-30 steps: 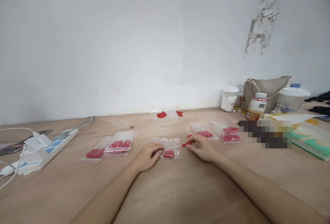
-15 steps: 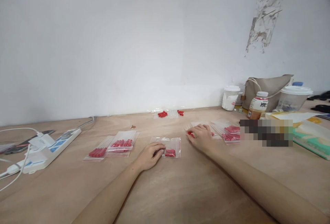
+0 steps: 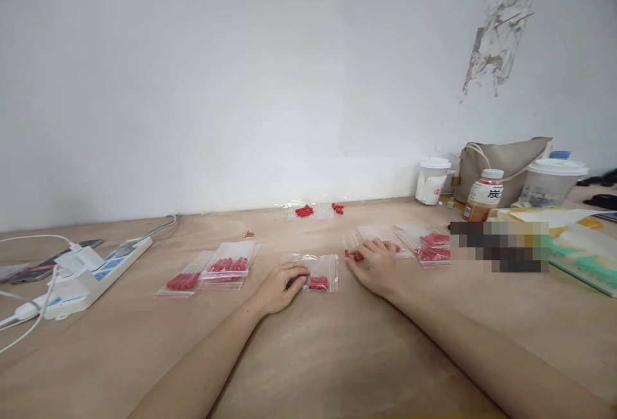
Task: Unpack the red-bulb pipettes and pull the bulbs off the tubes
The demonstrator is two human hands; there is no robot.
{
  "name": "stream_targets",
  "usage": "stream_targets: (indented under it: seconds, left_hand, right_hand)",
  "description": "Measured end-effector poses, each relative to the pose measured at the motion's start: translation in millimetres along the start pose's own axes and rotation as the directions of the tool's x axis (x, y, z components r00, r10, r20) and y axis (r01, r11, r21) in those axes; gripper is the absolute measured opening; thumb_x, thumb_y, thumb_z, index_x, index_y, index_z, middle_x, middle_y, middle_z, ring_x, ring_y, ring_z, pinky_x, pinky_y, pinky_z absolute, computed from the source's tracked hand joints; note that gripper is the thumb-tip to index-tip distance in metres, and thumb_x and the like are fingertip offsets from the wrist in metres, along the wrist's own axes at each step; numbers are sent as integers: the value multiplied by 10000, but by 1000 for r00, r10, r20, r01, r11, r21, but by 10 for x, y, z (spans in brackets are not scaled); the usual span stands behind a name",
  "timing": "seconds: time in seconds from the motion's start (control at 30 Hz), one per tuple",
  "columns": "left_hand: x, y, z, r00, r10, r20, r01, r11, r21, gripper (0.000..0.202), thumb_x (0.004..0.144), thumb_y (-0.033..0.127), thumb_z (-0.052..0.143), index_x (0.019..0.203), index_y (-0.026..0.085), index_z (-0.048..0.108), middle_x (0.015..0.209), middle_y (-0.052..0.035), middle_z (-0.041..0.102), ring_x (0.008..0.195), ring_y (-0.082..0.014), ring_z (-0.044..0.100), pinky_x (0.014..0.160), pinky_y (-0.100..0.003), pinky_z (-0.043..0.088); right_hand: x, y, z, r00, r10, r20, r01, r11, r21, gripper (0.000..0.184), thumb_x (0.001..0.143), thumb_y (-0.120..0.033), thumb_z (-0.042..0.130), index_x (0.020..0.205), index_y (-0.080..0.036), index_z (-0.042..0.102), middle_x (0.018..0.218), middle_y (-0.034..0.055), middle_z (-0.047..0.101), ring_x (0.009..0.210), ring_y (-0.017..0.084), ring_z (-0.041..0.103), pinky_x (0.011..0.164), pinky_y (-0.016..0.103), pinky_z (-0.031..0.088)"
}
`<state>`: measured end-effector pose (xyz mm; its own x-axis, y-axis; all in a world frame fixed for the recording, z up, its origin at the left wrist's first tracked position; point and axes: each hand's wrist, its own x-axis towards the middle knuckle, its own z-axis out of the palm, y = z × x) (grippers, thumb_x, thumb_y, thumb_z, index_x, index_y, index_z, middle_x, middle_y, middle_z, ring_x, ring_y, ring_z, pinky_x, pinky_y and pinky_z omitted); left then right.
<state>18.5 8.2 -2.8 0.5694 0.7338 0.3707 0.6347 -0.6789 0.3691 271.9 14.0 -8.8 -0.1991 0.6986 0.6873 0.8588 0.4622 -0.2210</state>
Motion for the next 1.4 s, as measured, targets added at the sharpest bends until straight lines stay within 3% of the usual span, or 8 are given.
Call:
stream_targets:
  seconds: [0.23,0.37,0.5,0.63,0.83,1.03,1.27,1.4]
  left_hand:
    - [-6,10,-39,997,-18,69,12,996,90,350,877,337,369,1201,268,479,1315,-31,418,1219,-192,351,1050,-439,185]
    - [4,9,-46,989,23,144,-31,998,54,342,883,319,359,1193,267,494,1258,-35,484,1189,-173,394,1018,-384,281]
    - [0,15,-34,994,39,106,-39,999,-5,354,863,319,408,1205,265,480,1249,-37,494,1173,-187,412,1001,-387,311]
    - [-8,7,-7,998,-13,54,15,1000,-27,372,861,338,413,1222,257,455,1246,-42,496,1152,-189,431,985,-384,336]
    - [7,-20,20,999,-28,19,29,999,-43,342,860,333,418,1184,249,493,1231,-42,506,1141,-191,438,981,-384,341]
    - [4,7,0,999,-35,19,37,996,-83,358,837,310,466,1189,248,488,1222,-39,511,1142,-185,437,986,-371,339]
    - [4,-27,24,998,-62,-11,61,994,-92,417,776,157,471,1187,223,490,1218,-48,512,1121,-183,459,974,-362,358]
    - [27,-69,71,991,-120,-52,115,989,-95,383,793,205,475,1175,202,496,1193,-58,533,1086,-186,492,948,-348,386]
  right_hand:
    - [-13,-253,6,961,-106,255,64,984,167,177,796,-292,490,838,-296,662,814,12,607,847,185,480,800,376,259]
    - [25,-285,94,952,-96,289,26,971,238,239,813,-242,453,920,-324,650,915,13,627,891,198,481,841,415,258]
    - [22,-286,94,923,-110,369,-35,930,366,223,800,-327,489,968,-373,627,938,-12,649,907,215,491,891,463,223]
    - [44,-311,60,886,-151,439,-55,905,422,209,752,-371,552,939,-332,639,902,-17,651,894,203,514,841,391,298]
    - [118,-371,67,859,-128,495,-90,915,394,190,662,-351,632,809,-231,647,848,6,629,856,193,529,742,305,351]
    - [57,-380,193,865,-4,501,-273,835,478,154,676,-240,602,821,-196,575,756,-8,623,716,140,551,666,260,389]
    - [27,-324,274,877,-146,459,-242,691,682,300,670,-109,528,951,-205,568,757,-16,614,675,113,557,601,211,418]
    - [51,-334,265,878,-100,467,-261,719,644,303,624,-151,602,924,-199,597,765,-16,621,651,114,549,577,210,409]
